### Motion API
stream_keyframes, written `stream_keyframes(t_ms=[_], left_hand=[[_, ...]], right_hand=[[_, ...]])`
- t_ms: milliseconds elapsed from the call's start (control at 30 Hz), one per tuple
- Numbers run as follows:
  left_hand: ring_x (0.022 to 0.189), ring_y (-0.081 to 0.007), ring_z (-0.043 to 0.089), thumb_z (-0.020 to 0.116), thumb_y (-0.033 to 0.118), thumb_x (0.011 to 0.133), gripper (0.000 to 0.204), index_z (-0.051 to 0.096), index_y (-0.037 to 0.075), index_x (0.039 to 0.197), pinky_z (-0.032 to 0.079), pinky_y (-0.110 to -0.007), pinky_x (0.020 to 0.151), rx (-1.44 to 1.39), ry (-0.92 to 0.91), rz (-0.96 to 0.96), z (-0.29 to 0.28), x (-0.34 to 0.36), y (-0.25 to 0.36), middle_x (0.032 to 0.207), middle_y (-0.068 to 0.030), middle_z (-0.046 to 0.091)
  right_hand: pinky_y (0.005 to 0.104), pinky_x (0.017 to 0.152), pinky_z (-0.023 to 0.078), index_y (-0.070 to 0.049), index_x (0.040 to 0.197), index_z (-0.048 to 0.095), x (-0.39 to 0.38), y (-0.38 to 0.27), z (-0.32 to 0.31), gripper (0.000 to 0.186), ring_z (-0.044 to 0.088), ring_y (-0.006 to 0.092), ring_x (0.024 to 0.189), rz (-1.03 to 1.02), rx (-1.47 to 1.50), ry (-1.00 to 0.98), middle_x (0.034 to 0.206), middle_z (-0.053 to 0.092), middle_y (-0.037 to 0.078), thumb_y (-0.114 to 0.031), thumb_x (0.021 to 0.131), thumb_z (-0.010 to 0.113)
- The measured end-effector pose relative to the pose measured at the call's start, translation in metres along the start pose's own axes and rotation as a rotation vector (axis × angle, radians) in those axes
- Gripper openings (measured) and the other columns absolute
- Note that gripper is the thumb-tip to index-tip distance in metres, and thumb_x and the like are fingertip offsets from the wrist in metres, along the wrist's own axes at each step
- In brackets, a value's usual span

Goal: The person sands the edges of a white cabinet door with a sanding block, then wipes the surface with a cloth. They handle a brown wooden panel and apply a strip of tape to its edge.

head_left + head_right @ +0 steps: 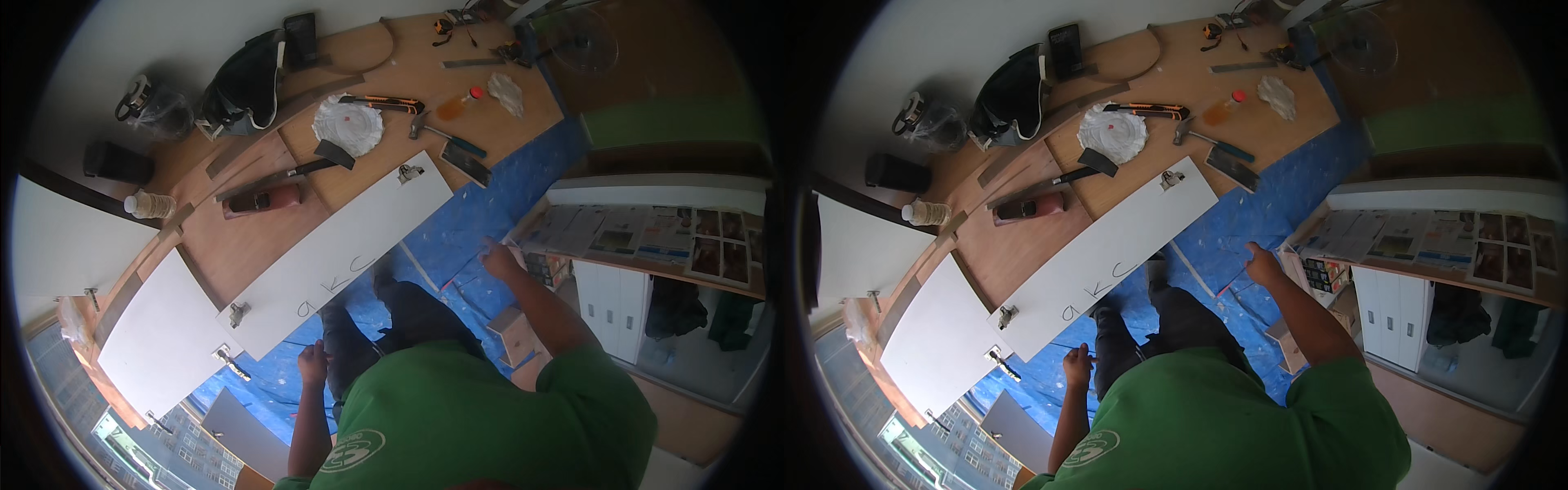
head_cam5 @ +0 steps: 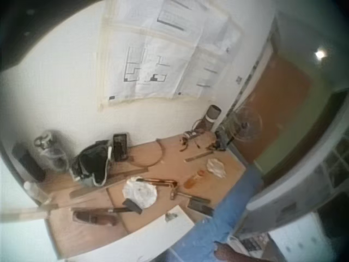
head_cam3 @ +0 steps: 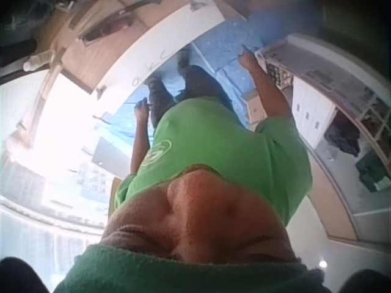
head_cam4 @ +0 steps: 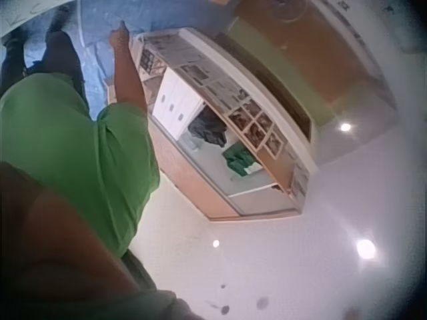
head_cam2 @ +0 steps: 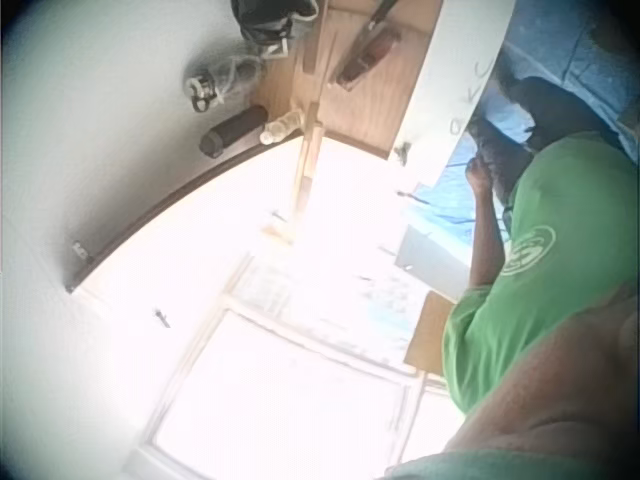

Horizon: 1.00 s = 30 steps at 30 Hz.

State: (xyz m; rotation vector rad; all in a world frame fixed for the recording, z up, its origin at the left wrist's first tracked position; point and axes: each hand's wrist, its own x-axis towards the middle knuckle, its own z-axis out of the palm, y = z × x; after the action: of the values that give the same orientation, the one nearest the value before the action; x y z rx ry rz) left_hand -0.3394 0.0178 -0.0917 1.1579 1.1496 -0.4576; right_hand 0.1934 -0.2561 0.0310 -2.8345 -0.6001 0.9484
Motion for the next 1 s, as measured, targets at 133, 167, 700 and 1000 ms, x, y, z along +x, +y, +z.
stream_keyframes(t_ms=[133, 167, 700, 1000], left_hand=[[0.134, -0.0331, 0.059, 0.069, 0.039, 0.097, 0.088, 0.023, 0.004, 0.164, 0.051, -0.040, 0.108, 0.229, 0.030, 0.205, 0.046, -0.015, 0.052, 0.161, -0.0271, 0.039], [0.138, -0.0324, 0.056, 0.068, 0.039, 0.098, 0.085, 0.026, 0.002, 0.163, 0.050, -0.042, 0.109, 0.384, 0.039, 0.168, 0.058, -0.007, 0.046, 0.164, -0.0266, 0.036], [0.123, -0.0298, 0.066, 0.060, 0.036, 0.104, 0.043, 0.066, 0.011, 0.139, 0.050, -0.042, 0.109, 0.312, -0.146, -0.277, 0.207, -0.064, 0.212, 0.131, -0.0161, 0.070], [0.099, -0.0283, 0.073, 0.066, 0.038, 0.101, 0.037, 0.075, 0.005, 0.115, 0.056, -0.040, 0.090, 0.481, 0.207, 0.274, 0.206, -0.043, 0.274, 0.111, -0.0125, 0.076]], right_hand=[[0.0438, 0.086, 0.056, -0.006, 0.132, 0.066, 0.098, 0.014, -0.085, 0.044, 0.073, 0.0357, 0.100, 0.046, 0.084, 0.190, 0.104, 0.076, 0.019, -0.024, 0.093, 0.074], [0.0443, 0.086, 0.056, -0.005, 0.128, 0.068, 0.124, -0.002, -0.110, 0.041, 0.072, 0.0364, 0.099, 0.042, 0.082, 0.276, 0.104, 0.076, 0.020, -0.026, 0.094, 0.073], [0.0469, 0.110, 0.048, -0.009, 0.150, 0.053, 0.478, 0.057, -0.190, 0.049, 0.058, 0.0348, 0.134, -0.045, -0.164, 0.397, 0.147, 0.059, 0.018, -0.028, 0.104, 0.052], [0.0458, 0.106, 0.051, 0.002, 0.144, 0.054, 0.456, 0.127, -0.263, 0.048, 0.060, 0.0371, 0.127, -0.273, 1.179, 0.407, 0.142, 0.058, 0.024, -0.024, 0.104, 0.059]])
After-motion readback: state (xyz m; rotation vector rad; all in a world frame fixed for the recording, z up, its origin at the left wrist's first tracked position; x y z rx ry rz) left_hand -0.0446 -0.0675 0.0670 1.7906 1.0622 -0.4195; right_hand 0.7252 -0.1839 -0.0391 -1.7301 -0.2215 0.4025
